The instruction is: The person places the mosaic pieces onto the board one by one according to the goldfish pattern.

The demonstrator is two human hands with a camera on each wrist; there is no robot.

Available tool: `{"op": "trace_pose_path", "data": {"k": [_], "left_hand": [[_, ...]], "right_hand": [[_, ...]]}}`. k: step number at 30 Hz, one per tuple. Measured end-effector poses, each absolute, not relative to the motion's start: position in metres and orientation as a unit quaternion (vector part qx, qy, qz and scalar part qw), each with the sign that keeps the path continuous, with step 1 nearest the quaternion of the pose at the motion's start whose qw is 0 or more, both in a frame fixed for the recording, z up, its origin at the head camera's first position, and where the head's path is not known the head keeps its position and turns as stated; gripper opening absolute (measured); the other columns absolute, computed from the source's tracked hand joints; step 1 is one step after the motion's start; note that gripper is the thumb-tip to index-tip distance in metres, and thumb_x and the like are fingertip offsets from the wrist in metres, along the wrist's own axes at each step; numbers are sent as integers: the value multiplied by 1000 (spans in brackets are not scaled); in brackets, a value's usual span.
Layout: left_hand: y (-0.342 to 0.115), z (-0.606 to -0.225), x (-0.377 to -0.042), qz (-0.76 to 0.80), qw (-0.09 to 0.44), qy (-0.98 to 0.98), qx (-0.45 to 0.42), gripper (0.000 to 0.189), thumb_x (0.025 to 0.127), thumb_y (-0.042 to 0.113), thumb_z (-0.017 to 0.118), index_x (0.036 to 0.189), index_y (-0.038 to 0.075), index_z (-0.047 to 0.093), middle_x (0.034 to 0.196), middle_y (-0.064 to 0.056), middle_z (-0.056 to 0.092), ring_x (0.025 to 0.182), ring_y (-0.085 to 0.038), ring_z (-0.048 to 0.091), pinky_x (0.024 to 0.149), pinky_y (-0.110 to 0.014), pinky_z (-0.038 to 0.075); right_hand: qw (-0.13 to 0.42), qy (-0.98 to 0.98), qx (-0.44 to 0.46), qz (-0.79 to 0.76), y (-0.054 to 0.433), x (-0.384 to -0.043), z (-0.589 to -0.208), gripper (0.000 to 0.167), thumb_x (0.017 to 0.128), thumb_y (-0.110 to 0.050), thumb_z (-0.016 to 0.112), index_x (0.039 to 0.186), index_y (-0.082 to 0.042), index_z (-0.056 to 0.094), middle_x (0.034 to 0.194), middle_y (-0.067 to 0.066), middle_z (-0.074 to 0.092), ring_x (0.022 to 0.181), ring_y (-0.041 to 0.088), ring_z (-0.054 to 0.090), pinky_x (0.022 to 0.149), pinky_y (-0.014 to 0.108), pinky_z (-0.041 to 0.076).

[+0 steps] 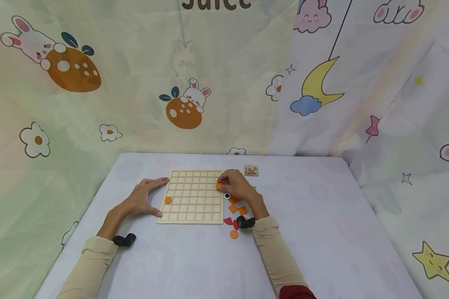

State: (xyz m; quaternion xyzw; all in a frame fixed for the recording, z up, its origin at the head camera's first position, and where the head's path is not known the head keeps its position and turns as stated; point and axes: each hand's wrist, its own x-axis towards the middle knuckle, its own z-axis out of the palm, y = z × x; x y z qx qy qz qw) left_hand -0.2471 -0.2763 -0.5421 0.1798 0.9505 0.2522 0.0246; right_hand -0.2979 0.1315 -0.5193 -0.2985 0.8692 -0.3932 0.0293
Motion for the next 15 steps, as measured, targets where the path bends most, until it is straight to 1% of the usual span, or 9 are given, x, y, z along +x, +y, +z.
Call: {"op": "trace_pose_path", "data": {"k": [7,11,15], "left_hand": [[-276,-541,-246,252,23,951,179,130,54,53,108,166,19,49,173,-4,47,143,-36,46,113,-66,36],[-276,-541,-246,255,21,950,181,130,54,55,107,165,18,50,173,-5,48,143,-37,46,113,-66,36],[-276,-541,-246,253,23,950,182,130,55,55,107,166,19,49,173,-4,48,143,-36,46,113,-65,36]], "right_hand": [[27,854,-333,-400,119,-301,-522,18,94,-2,84,112,0,80,104,11,79,92,19,68,86,33,57],[36,855,-331,-397,110,-303,-523,19,94,-4,85,112,-2,81,103,10,79,92,18,69,86,32,57],[47,855,-329,-398,101,-304,-523,18,94,-4,84,112,-2,81,105,11,80,95,20,72,87,34,59]]}}
